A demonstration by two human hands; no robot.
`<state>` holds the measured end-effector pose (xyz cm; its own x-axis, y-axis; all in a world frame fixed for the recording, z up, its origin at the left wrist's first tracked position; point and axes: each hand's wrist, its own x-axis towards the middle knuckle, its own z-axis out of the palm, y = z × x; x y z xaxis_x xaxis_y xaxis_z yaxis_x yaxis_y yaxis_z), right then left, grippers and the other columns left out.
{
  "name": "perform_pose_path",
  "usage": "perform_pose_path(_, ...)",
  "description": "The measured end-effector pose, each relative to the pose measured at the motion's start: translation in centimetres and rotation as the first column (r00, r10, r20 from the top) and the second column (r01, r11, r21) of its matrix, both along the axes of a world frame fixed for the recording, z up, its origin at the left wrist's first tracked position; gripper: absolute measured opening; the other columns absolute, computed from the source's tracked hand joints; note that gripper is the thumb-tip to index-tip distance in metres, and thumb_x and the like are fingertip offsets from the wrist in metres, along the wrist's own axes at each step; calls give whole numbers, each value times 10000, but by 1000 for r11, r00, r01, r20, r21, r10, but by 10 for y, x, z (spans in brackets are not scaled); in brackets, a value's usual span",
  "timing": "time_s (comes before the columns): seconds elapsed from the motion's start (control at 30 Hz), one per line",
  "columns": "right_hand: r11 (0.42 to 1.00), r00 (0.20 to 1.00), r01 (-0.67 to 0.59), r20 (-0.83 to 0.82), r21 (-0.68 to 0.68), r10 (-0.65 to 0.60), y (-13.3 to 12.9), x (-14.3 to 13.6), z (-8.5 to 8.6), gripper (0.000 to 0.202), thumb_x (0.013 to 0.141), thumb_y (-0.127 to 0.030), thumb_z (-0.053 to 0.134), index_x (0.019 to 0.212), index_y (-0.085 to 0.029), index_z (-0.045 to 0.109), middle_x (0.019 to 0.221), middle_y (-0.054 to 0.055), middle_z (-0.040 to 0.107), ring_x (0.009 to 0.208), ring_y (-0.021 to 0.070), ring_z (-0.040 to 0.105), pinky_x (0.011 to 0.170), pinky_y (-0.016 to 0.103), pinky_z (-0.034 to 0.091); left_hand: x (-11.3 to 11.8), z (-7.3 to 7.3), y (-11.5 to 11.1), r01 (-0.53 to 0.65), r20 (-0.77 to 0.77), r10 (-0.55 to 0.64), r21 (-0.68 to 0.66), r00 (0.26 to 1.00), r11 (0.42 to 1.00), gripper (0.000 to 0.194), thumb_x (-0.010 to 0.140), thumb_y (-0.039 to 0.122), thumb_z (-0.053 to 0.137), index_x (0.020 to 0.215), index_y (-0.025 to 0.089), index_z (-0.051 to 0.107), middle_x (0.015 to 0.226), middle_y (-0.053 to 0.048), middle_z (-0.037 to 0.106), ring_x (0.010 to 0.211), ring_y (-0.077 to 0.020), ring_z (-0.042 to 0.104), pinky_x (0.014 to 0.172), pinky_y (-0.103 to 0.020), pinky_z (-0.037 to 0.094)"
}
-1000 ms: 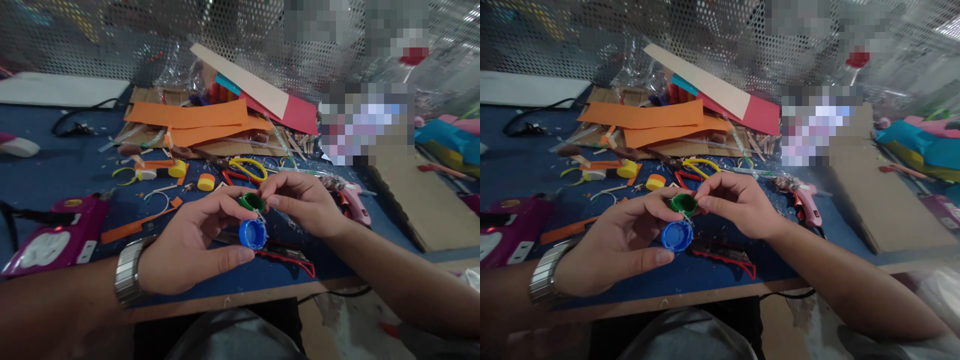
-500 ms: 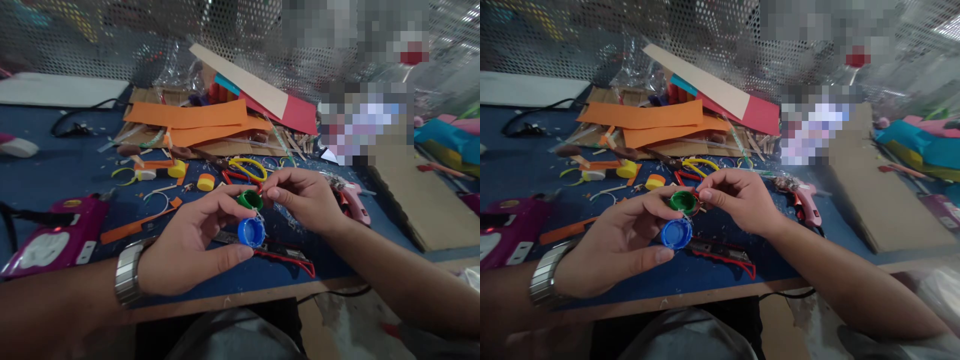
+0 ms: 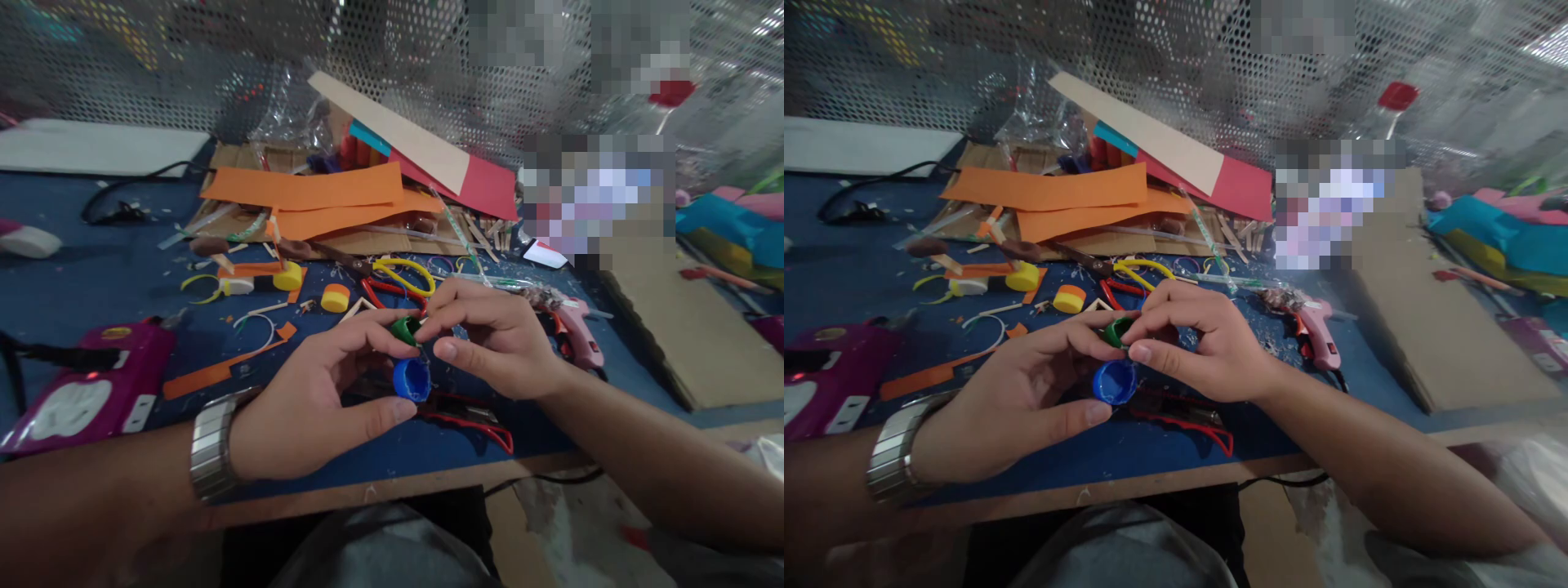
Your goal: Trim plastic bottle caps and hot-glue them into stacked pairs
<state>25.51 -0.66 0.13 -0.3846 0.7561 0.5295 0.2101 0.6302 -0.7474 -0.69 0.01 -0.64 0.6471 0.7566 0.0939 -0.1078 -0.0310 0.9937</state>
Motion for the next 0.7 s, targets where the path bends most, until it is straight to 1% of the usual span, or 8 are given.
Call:
perform_pose_path(0.1, 999, 999, -20, 37, -39, 21, 1, 0, -2, 112, 1007, -276, 900, 989, -170, 867, 925, 39, 771, 830, 141, 716, 788, 280, 601, 1, 0, 1, 1, -66, 2, 51, 998, 999, 303, 874, 249, 976, 1128, 236, 811, 1625, -161, 671, 1486, -394, 704, 1234, -551, 606)
perform_pose_path(0.17, 998, 998, -22, 55, -62, 26, 1, 0, -3, 112, 982, -262, 927, 958, -175, 860, 902, 30, 770, 804, 137, 708, 768, 276, 596, 1, -1, 1, 8, -89, -2, 65, 996, 998, 302, 869, 269, 977, 1117, 227, 808, 1625, -172, 666, 1421, -393, 747, 1195, -553, 633)
perform_pose_path(0.23, 997, 998, -25, 58, -69, 29, 2, 0, -3, 89, 983, -233, 920, 948, -180, 858, 897, 27, 771, 810, 137, 715, 781, 275, 603, 0, -1, 1, 12, -95, -6, 59, 995, 998, 300, 874, 281, 971, 1118, 225, 805, 1631, -172, 658, 1366, -376, 780, 1157, -531, 660)
perform_pose_path(0.33, 999, 999, -5, 43, -47, 8, 2, 0, -2, 60, 998, -190, 890, 949, -184, 856, 902, 27, 770, 823, 136, 724, 805, 273, 613, -1, -3, 0, 9, -87, -4, 53, 996, 999, 307, 879, 275, 962, 1140, 234, 806, 1636, -161, 649, 1393, -363, 768, 1158, -493, 661)
perform_pose_path(0.5, 999, 999, 40, 19, 15, -40, 1, -3, -2, 65, 993, -133, 856, 960, -188, 846, 907, 40, 801, 846, 152, 753, 805, 276, 630, 0, -2, 0, -16, -90, 20, 38, 996, 999, 336, 864, 280, 971, 1158, 237, 812, 1645, -160, 643, 1412, -363, 758, 1159, -479, 659)
perform_pose_path(0.6, 997, 998, 55, 35, 52, -57, -1, -4, -3, 77, 992, -110, 835, 974, -185, 832, 914, 50, 837, 826, 150, 770, 796, 270, 637, 1, -1, 0, -33, -70, 35, 23, 997, 999, 331, 862, 260, 968, 1152, 234, 810, 1614, -154, 674, 1403, -353, 765, 1159, -468, 661)
perform_pose_path(0.7, 995, 995, 41, 85, 89, -49, -2, -4, -1, 80, 1000, -104, 822, 987, -182, 817, 896, 43, 847, 809, 145, 777, 800, 261, 638, 1, -2, 0, -30, -61, 31, 15, 998, 999, 316, 873, 255, 951, 1154, 235, 807, 1595, -152, 695, 1395, -346, 768, 1172, -477, 657)
